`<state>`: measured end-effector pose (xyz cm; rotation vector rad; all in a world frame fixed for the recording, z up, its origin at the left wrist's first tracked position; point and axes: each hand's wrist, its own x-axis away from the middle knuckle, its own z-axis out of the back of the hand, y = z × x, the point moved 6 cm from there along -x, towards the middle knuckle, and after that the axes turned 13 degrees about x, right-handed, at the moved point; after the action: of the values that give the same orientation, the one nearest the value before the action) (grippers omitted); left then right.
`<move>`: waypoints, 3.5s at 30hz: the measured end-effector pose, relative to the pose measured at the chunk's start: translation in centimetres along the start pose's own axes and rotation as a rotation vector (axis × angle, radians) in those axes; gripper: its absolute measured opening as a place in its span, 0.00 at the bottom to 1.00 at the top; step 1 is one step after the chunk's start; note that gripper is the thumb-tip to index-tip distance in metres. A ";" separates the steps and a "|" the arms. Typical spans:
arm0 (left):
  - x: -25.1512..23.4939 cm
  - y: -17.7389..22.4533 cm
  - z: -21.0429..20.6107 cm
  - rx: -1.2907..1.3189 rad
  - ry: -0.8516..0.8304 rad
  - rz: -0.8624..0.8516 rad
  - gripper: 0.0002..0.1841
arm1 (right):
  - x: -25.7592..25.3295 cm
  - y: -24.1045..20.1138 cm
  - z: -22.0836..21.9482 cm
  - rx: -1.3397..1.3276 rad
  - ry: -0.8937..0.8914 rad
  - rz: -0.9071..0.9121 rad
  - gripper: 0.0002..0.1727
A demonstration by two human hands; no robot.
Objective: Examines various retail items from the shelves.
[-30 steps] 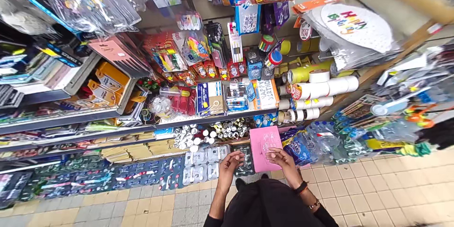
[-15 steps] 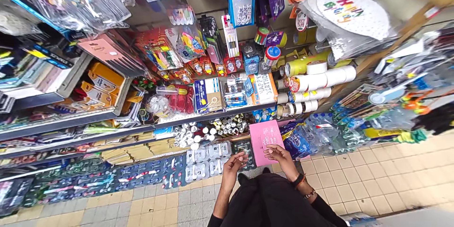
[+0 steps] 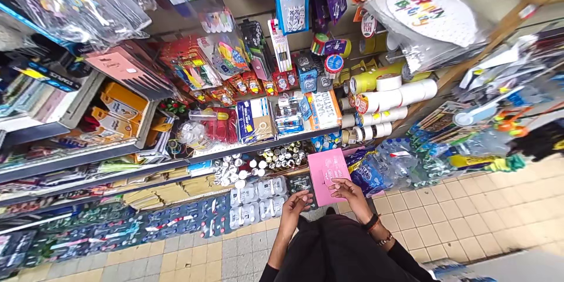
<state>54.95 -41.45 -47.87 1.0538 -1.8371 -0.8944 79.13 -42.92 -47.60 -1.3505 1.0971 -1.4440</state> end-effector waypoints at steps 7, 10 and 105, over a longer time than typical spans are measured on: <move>-8.8 2.6 -1.8 -0.094 -0.186 -0.036 0.23 | 0.9 0.9 2.3 -0.010 0.064 -0.020 0.18; -15.4 6.1 -4.8 -0.195 -0.268 -0.097 0.26 | 1.8 1.6 4.0 -0.008 0.101 -0.038 0.19; -0.6 11.1 -4.8 1.205 0.019 -0.120 0.26 | 0.3 -14.8 -9.4 0.190 -0.070 0.535 0.32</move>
<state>55.94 -37.32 -36.55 1.8478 -2.3055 0.3032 69.47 -39.06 -33.46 -0.8776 1.1347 -1.0649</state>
